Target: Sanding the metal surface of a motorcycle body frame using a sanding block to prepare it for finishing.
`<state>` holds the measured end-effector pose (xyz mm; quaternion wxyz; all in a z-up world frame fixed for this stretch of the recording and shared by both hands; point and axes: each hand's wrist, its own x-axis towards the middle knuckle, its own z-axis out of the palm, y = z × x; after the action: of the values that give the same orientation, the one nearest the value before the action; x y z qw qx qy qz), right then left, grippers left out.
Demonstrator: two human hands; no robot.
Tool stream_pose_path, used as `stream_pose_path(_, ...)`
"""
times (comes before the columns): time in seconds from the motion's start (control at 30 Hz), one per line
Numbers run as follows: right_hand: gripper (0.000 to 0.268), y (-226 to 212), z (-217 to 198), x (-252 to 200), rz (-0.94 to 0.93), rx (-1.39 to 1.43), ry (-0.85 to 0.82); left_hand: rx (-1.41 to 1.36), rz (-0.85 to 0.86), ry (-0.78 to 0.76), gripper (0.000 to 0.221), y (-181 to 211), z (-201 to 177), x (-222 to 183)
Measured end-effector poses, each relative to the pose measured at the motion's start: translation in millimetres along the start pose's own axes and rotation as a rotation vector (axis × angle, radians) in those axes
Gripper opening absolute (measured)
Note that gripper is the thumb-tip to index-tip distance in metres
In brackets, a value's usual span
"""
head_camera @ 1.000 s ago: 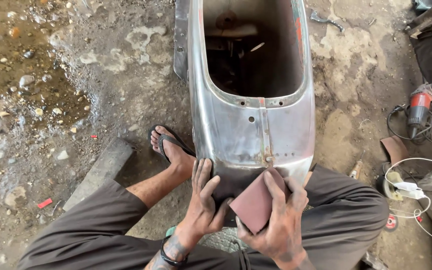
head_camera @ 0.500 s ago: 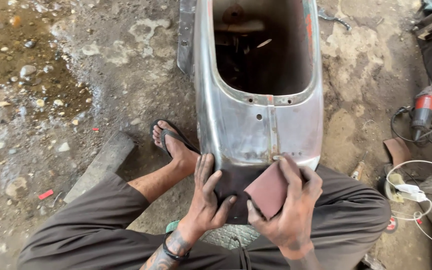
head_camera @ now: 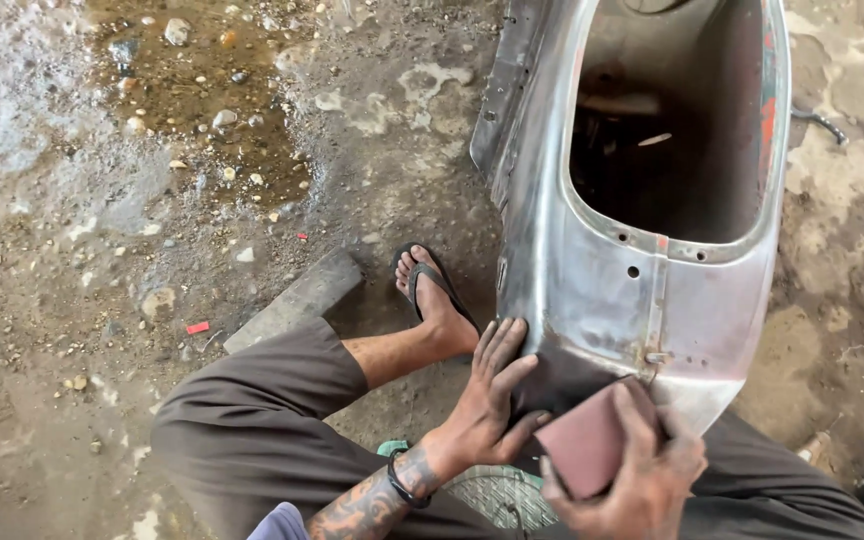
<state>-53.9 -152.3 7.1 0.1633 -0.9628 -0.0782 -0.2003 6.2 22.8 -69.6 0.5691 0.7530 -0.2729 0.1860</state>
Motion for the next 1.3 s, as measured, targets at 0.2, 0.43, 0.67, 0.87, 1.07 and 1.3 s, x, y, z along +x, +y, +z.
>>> stream_pose_path(0.2,0.091,-18,-18,32,0.0,-0.026,0.077,0.01,-0.019,-0.019,0.065,1,3,-1)
stream_pose_path(0.43,0.095,-10,-18,36,0.197,-0.074,0.073,0.021,0.002,-0.013,0.067,-1,3,-8)
stream_pose_path(0.67,0.099,-40,-20,35,0.13,0.006,0.003,0.01,-0.02,-0.022,0.07,-12,5,-18)
stream_pose_path(0.87,0.115,-35,-8,8,0.204,0.006,-0.024,0.125,0.074,-0.004,0.07,-13,3,-28)
stream_pose_path(1.07,0.109,-16,-11,7,0.251,0.091,-0.005,0.268,0.249,-0.083,0.06,2,7,-40)
stream_pose_path(1.3,0.117,10,-33,5,0.174,0.353,-0.239,0.453,0.251,-0.189,0.041,39,-14,11)
